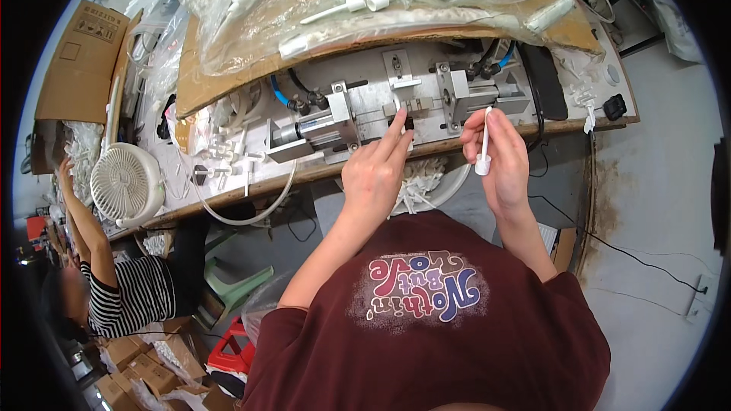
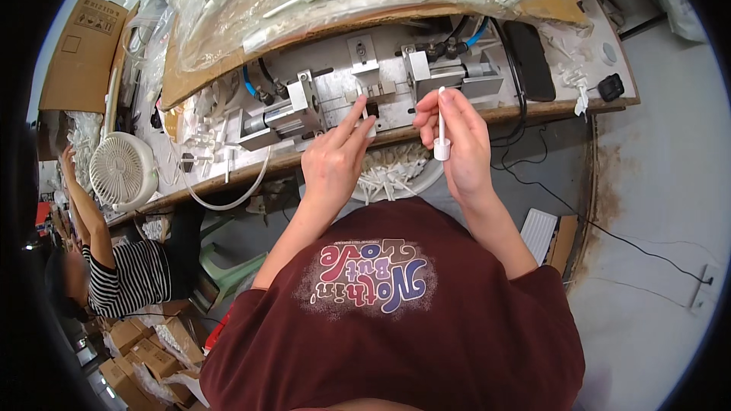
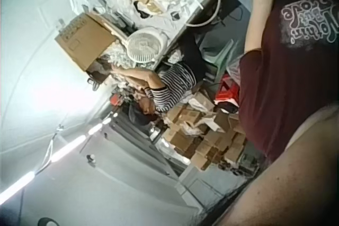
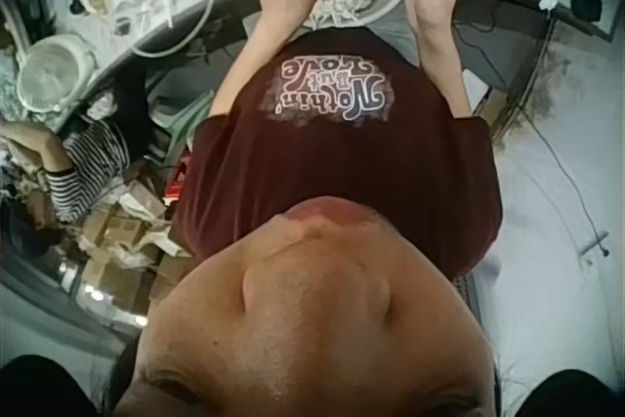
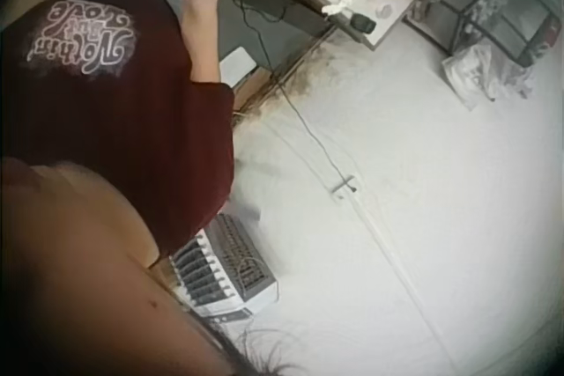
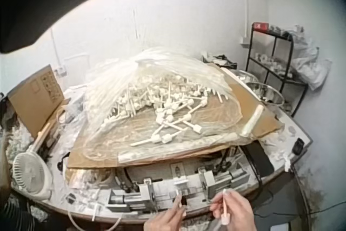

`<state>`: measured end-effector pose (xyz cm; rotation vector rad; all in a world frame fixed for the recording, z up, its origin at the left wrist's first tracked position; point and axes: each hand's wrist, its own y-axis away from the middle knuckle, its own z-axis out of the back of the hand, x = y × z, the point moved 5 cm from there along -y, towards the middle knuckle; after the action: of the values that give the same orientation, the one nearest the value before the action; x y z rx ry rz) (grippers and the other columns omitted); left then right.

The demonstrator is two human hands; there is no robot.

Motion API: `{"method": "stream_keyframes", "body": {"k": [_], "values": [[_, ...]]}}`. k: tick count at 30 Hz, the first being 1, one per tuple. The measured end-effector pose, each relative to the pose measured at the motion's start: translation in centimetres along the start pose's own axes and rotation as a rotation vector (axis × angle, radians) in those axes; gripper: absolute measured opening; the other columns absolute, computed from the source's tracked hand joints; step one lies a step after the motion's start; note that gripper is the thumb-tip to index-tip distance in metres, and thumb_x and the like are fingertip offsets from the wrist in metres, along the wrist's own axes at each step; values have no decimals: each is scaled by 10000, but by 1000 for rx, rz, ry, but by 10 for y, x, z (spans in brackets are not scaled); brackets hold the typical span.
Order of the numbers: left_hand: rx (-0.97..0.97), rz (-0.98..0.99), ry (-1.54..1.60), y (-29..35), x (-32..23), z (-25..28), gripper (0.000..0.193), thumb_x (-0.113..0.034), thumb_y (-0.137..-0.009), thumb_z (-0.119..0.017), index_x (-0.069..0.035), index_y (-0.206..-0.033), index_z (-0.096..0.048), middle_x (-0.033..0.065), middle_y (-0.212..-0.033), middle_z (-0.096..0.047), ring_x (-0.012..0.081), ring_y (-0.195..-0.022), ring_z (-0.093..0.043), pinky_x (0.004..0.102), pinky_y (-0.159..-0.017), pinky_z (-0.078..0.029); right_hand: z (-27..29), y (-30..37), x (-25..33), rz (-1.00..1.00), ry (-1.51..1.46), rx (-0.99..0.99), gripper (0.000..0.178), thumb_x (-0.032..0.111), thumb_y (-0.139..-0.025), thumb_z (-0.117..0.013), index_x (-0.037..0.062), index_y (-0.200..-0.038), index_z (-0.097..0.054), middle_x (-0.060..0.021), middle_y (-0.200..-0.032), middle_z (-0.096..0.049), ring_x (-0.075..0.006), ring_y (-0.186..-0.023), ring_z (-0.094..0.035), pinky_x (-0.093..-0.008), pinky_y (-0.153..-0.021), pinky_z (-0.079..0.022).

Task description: Manually assemble small white plastic pump or nozzle components using a jig or small pneumatic press on a workbench.

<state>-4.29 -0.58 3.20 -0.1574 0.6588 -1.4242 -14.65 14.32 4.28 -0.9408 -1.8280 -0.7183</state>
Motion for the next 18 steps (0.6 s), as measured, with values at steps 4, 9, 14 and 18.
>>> {"method": "stream_keyframes", "body": {"k": [4,9,14,18], "values": [[38,2,-35,2,4,-5,276,-111,-782,-740,-81,-1056,-727,29,-1234,-675,218,-606,-645,312,-587,-518,-3,-1,-10,-22,11,-7,331,281,-1054,-430,11,-1016,-618,-50,-845,-623,-58,-692,-525,-196,-634,-412],[76,4,-29,-8,7,-2,262,-127,-775,-750,-87,-1033,-731,27,-1214,-685,231,-578,-628,318,-578,-517,-9,0,-7,-8,49,-3,321,250,-1048,-449,-3,-1019,-644,-42,-884,-616,-52,-757,-522,-203,-680,-412],[93,22,-9,-10,6,-3,257,-121,-771,-747,-86,-1025,-733,33,-1207,-687,251,-577,-636,324,-582,-525,-9,2,1,77,194,0,279,193,-1023,-511,-12,-1019,-700,-2,-911,-584,-35,-763,-481,-200,-680,-382],[100,36,3,-10,5,-3,256,-117,-768,-746,-85,-1022,-733,38,-1211,-685,256,-584,-644,329,-585,-531,-9,3,1,46,209,10,236,162,-999,-564,-14,-1029,-717,17,-888,-573,-20,-714,-459,-183,-632,-363]]}}
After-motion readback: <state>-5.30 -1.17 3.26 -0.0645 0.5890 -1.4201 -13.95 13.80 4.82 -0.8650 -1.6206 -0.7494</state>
